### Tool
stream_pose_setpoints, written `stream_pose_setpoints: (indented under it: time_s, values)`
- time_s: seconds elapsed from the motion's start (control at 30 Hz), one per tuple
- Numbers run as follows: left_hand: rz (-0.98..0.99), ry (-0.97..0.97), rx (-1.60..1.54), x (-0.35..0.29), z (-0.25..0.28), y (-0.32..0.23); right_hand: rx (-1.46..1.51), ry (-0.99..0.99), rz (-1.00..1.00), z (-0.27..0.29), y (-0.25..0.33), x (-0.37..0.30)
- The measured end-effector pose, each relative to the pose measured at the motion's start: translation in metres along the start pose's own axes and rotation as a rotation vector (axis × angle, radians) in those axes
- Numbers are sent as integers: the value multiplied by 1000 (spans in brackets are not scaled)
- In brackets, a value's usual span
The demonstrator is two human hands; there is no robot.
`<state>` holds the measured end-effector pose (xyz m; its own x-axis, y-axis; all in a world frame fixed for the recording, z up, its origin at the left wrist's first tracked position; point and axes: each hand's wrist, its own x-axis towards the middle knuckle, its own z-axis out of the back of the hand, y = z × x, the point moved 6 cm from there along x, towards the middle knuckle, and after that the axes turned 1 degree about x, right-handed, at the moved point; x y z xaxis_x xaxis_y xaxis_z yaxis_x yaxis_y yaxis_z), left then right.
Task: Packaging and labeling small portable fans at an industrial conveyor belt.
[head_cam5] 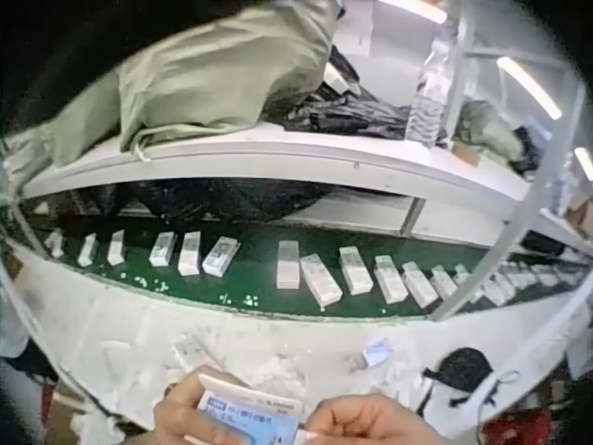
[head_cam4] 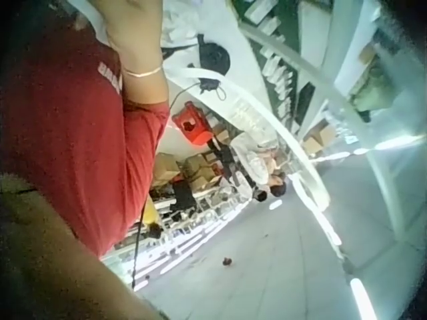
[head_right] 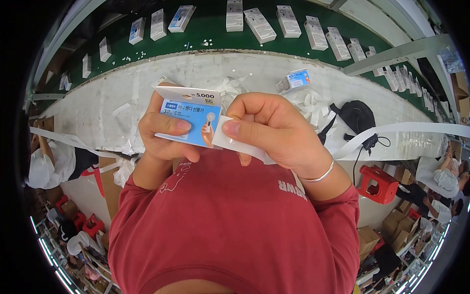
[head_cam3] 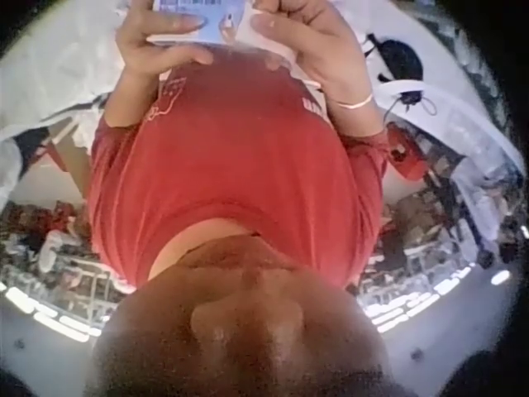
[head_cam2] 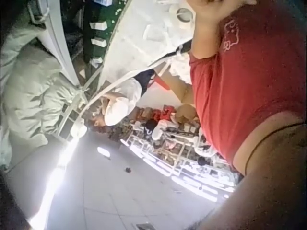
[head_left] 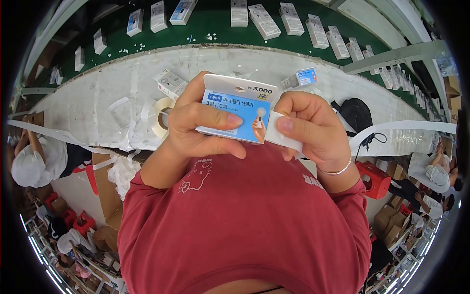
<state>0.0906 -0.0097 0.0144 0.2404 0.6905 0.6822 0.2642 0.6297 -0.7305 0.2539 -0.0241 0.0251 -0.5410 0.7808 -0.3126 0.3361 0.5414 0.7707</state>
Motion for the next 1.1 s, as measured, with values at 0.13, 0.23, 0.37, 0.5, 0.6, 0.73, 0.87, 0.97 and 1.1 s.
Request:
stream_pose_setpoints:
  time_s: [0.13, 0.23, 0.37, 0.5, 0.6, 0.73, 0.87, 0.97, 1.1]
  values:
    - [-15, 6, 13, 0, 0, 0, -19, -11, -23, 1, 1, 2]
    - [-30, 17, 34, 1, 0, 0, -57, -10, -45, 3, 0, 3]
    - [1, 57, 96, 1, -1, 2, -83, -34, -41, 6, -2, 6]
    - [-3, 75, 141, 1, -1, 1, -135, -54, -48, 6, 1, 7]
    - [-19, 81, 166, 2, 0, 0, -178, -66, -54, 6, 2, 8]
    - [-36, 81, 171, 2, -1, -2, -228, -38, 109, 7, -3, 11]
    - [-28, 32, 142, -1, 1, -3, -391, -45, 185, 5, -2, 12]
    - [-68, -8, 111, -1, 1, -1, -530, -88, 311, 5, -7, 14]
    - [-195, -82, 55, -1, 1, -2, -781, -200, 612, 4, -10, 11]
